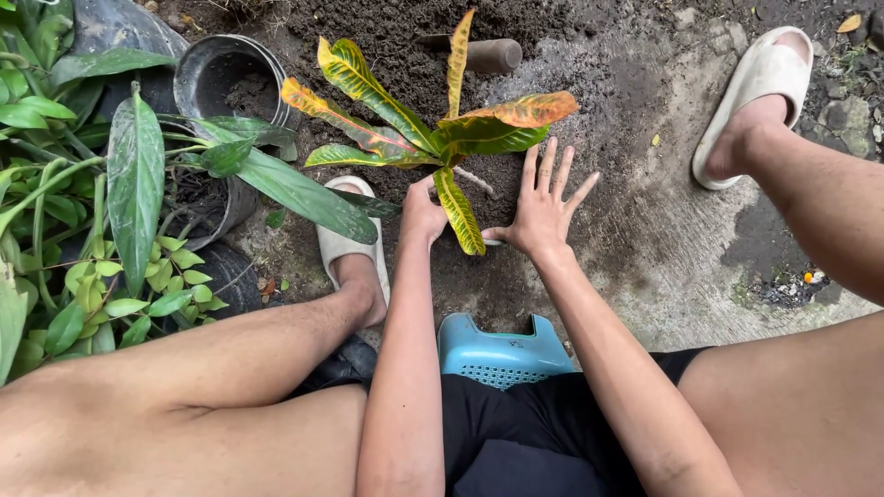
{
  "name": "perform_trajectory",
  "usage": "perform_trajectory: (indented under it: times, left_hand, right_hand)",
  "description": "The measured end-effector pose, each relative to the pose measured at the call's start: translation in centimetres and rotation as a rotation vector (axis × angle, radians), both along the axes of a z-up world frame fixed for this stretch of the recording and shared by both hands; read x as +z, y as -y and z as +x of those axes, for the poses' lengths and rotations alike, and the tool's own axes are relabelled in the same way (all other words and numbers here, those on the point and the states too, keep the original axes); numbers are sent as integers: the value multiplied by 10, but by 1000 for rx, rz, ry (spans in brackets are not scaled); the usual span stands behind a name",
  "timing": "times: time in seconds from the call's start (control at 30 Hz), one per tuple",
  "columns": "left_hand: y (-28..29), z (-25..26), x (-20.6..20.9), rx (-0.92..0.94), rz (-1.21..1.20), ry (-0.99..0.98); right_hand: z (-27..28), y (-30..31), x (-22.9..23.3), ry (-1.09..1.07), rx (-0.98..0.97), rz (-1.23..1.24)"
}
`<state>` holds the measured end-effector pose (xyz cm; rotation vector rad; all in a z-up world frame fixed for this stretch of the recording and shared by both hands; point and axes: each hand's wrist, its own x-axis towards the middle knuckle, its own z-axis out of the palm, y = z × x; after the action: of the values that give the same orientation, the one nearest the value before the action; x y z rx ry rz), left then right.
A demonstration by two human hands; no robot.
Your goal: A person is planting a small seedling into a plastic pot, using a hand trowel to add soil and their hands to firm it around the base of the plant.
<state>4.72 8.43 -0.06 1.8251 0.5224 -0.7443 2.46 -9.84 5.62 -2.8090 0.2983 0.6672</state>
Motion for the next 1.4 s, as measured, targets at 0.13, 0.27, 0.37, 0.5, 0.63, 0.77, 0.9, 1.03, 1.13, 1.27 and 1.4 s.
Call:
perform_trajectory:
  times: [0.13,0.27,0.37,0.5,0.63,0.77,0.9,1.03,1.13,1.27,1.4]
  left_hand:
    - [2,1,-8,11,-1,28]
    - [2,3,2,7,1,26]
    - [2,1,-7,-3,21,23]
    - [1,0,0,0,23,42]
    - [1,0,-7,-3,17,44]
    - [1,0,-11,-5,12,66]
    - [5,0,-7,-16,35,62]
    - [8,-1,9,-32,56,48]
    - [10,1,56,-57,88,10]
    - [16,-5,24,-91,154,36]
    - [33,-16,61,-233,303,163]
  right_hand:
    - [1,3,-8,71,60,-77]
    - [3,-1,-2,84,26,4]
    - [-4,-8,-15,95,42,28]
    - [-10,-8,-11,106,85,-24]
    - [1,-2,4,89,79,0]
    - [3,9,-22,83,144,-24]
    - [4,13,-36,82,147,-86]
    - [9,10,-23,63,158,-94]
    - [19,16,-19,53,51,39]
    - [42,16,25,52,34,44]
    - [56,16,26,35,40,75]
